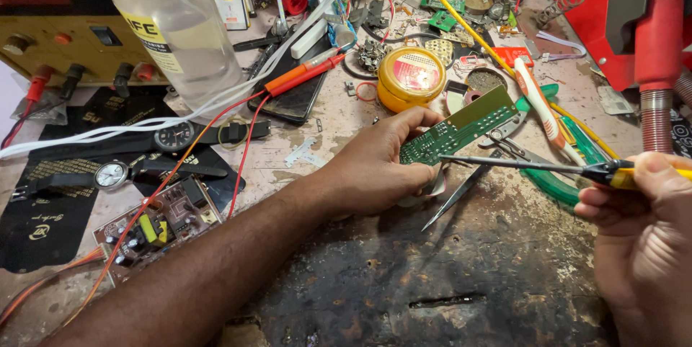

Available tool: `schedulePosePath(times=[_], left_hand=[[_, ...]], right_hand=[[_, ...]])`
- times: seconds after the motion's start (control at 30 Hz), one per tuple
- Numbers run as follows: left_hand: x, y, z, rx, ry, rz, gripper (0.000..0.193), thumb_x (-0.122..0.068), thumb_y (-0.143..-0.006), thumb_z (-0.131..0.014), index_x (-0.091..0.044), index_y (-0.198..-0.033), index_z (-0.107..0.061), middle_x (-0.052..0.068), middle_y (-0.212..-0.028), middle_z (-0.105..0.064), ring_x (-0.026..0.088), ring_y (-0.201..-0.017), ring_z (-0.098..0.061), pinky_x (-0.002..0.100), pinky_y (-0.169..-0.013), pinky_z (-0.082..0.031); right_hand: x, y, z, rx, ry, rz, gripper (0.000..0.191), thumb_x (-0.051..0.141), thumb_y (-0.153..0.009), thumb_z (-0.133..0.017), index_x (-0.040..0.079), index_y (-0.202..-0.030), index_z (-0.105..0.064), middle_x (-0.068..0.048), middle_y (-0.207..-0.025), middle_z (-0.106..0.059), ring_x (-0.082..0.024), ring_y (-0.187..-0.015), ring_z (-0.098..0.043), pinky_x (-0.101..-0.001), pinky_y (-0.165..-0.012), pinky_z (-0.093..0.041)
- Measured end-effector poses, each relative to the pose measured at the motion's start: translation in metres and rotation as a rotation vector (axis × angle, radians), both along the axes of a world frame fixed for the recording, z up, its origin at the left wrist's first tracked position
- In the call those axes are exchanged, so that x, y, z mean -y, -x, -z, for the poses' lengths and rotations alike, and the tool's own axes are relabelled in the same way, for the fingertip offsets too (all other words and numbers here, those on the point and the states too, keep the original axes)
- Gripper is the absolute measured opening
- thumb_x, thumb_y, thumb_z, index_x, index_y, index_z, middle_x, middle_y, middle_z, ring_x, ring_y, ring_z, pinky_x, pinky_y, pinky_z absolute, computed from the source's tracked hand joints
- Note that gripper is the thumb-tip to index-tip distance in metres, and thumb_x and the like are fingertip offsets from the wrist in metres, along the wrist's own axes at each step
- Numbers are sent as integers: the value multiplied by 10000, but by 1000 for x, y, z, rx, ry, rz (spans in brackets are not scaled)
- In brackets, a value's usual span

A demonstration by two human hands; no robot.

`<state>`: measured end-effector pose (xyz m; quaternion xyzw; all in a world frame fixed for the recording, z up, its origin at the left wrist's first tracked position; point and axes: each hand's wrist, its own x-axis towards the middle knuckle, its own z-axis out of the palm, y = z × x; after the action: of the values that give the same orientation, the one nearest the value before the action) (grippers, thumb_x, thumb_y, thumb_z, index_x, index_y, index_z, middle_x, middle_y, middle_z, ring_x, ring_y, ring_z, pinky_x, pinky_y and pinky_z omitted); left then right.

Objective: The person holds a green circuit board in one hand and a soldering iron in the other, soldering along the board's edge and touching components on it. They set the board down, handle a small component and wire with both hands, then pick up the iron again and continue working on small parts at the bench.

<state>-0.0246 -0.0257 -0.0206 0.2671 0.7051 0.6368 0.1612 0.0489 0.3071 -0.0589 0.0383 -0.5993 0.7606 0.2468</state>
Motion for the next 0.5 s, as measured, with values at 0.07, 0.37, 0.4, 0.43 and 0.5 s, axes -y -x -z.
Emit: schedulePosePath(times=[0.07,0.37,0.4,0.43,0.5], left_hand=[[1,0,0,-6,-3,1,486,-66,-847,-640,-61,-1319,-527,40,-961,-706,72,-792,-658,243,-682,-545],[-1,1,2,-36,-35,0,501,-62,-831,-641,-57,-1317,-520,31,-954,-694,68,-788,-653,243,-674,-548],[0,1,3,-48,-39,-3,501,-59,-830,-645,-56,-1315,-521,29,-957,-693,65,-793,-653,241,-678,-549],[0,1,3,-35,-40,-1,495,-59,-832,-646,-56,-1311,-523,27,-952,-695,66,-786,-652,242,-674,-547],[-1,1,3,-7,-46,7,483,-59,-836,-647,-57,-1304,-529,24,-942,-698,66,-774,-648,245,-666,-543]], right_hand=[[6,-1,-3,15,-19,20,157,133,-1211,-559,18,-1103,-558,-155,-971,-690,-218,-827,-712,-346,-776,-625],[23,-1,-17,69,-19,45,168,174,-1186,-609,26,-1108,-593,-121,-939,-712,-192,-795,-724,-353,-791,-635],[24,-1,-17,75,-21,51,174,177,-1185,-614,24,-1105,-594,-118,-938,-712,-190,-795,-724,-352,-790,-635],[26,-2,-18,75,-32,63,173,176,-1184,-618,23,-1106,-595,-119,-939,-712,-190,-794,-723,-352,-790,-635],[28,-3,-20,83,-48,85,184,185,-1185,-628,22,-1104,-600,-118,-933,-712,-192,-802,-722,-348,-779,-634]])
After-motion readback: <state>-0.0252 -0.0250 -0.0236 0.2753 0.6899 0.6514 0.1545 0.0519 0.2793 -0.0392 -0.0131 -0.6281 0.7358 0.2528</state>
